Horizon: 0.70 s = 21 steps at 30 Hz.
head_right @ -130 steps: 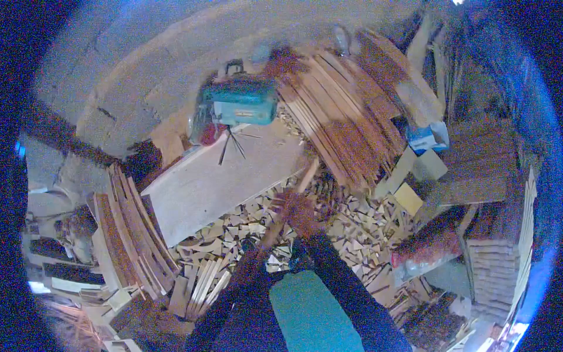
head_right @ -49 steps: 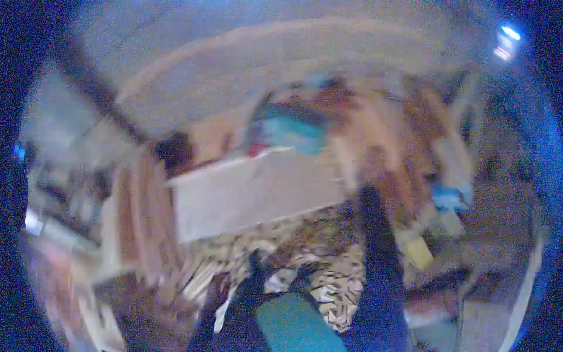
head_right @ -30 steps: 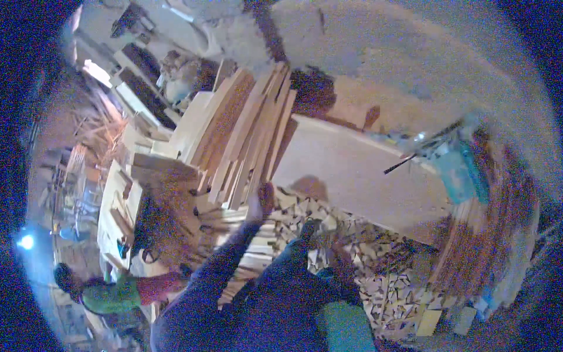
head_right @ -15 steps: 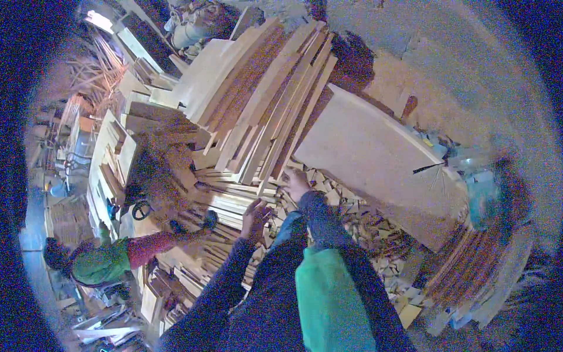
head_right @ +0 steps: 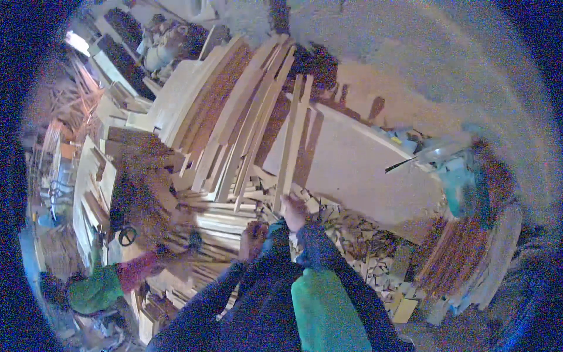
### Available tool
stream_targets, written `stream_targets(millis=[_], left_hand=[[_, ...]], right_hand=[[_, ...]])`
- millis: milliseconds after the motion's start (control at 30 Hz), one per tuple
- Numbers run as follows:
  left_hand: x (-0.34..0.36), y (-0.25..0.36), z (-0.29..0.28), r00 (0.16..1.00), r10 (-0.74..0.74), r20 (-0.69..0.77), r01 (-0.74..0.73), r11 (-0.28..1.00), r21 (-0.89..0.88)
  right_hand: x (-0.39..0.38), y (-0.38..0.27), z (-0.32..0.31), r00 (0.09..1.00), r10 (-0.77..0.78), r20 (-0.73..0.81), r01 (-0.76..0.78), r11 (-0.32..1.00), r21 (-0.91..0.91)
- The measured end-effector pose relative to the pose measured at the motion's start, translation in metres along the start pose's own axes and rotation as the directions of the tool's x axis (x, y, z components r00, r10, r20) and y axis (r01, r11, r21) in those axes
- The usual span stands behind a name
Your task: Measure, cut, and bundle wooden slats using a circular saw and rubber bands.
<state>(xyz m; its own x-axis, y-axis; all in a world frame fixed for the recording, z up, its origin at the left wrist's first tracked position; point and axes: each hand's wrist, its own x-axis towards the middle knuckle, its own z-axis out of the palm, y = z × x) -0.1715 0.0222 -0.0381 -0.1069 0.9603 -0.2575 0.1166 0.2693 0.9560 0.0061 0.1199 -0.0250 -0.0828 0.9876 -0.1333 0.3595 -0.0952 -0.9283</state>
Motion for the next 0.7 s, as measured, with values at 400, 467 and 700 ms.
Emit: stream_targets(millis=[400, 467, 700], left_hand=[[0.09, 0.082, 0.123, 0.915, -0.036, 0.401, 0.09, 0.989, -0.117], [0.087, 0.093, 0.157, 0.876, -0.029, 0.481, 0.146, 0.967, -0.208], [0.099, 0.047, 0.1, 0.918, -0.144, 0.37, 0.283, 0.891, -0.355]], right_hand=[[-0.122, 0.232, 0.056, 0.976, -0.201, 0.085, -0.049, 0.176, 0.983], [-0.12, 0.272, 0.03, 0.9, -0.428, -0.079, 0.138, 0.109, 0.984], [-0.144, 0.109, 0.014, 0.938, 0.26, -0.228, 0.08, 0.477, 0.875]])
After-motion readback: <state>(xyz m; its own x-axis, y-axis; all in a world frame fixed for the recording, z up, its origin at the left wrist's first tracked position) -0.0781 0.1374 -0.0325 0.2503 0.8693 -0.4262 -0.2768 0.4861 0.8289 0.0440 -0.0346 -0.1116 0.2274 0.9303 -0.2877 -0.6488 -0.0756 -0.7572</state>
